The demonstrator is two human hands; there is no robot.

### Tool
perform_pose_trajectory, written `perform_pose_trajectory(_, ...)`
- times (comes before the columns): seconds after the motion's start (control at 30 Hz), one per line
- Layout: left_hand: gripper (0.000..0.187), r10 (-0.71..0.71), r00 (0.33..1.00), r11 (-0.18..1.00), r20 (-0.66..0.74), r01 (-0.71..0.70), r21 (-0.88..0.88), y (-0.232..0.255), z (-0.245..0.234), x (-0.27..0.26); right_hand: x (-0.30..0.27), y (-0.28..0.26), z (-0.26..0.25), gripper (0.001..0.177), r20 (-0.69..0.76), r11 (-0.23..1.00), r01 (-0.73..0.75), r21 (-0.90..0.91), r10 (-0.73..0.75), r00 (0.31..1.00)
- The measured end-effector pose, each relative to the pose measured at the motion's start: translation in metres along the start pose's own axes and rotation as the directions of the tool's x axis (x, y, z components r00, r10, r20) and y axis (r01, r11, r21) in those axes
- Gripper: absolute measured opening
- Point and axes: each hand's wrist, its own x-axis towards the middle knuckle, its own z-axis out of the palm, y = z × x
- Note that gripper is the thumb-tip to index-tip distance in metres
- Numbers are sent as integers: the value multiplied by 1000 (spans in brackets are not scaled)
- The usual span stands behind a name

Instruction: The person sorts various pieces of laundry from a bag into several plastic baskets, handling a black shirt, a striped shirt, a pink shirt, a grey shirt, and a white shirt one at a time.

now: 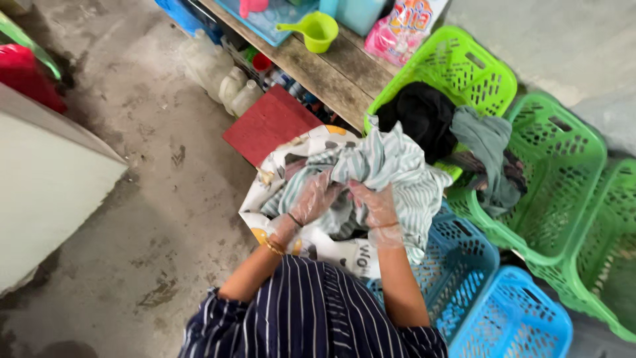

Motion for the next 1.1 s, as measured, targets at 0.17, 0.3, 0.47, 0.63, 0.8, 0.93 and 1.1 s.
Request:
perform_pose_trajectory(0.17,39,-322,946,924,43,324,-201,34,-40,9,-11,-24,23,39,-59,959,-80,271,100,993)
perform_pose_trajectory(0.3,51,157,978,964,-140,-121,236,50,-44,15,-4,-9,30,33,-198,973,-197,-119,171,965)
perform_pose_trajectory(0.47,35,-367,921,785,129,381,-489,53,-73,15,-7,-13,22,36,470,39,620,-784,-614,634)
perform_pose_trajectory(0.63,25,-598,801,696,19,531,-484,46,-60,24,-18,-3,24,31,106,710,203,-674,-179,978)
perform_pose_trajectory(0.8,25,-423,901,701,-97,258,-665,44,-71,19,-27,-12,45,38,-170,979,14,-205,-50,984)
perform_pose_trajectory(0.93,18,-136,977,867,-163,37,-498,68,-86,29,-16,-36,70,68,-110,948,315,-35,-317,942)
perform_pose_trajectory(1.1,14,-497,832,-17,246,274,-962,69,-88,50,-16,-45,58,78,-285,961,227,156,-176,942)
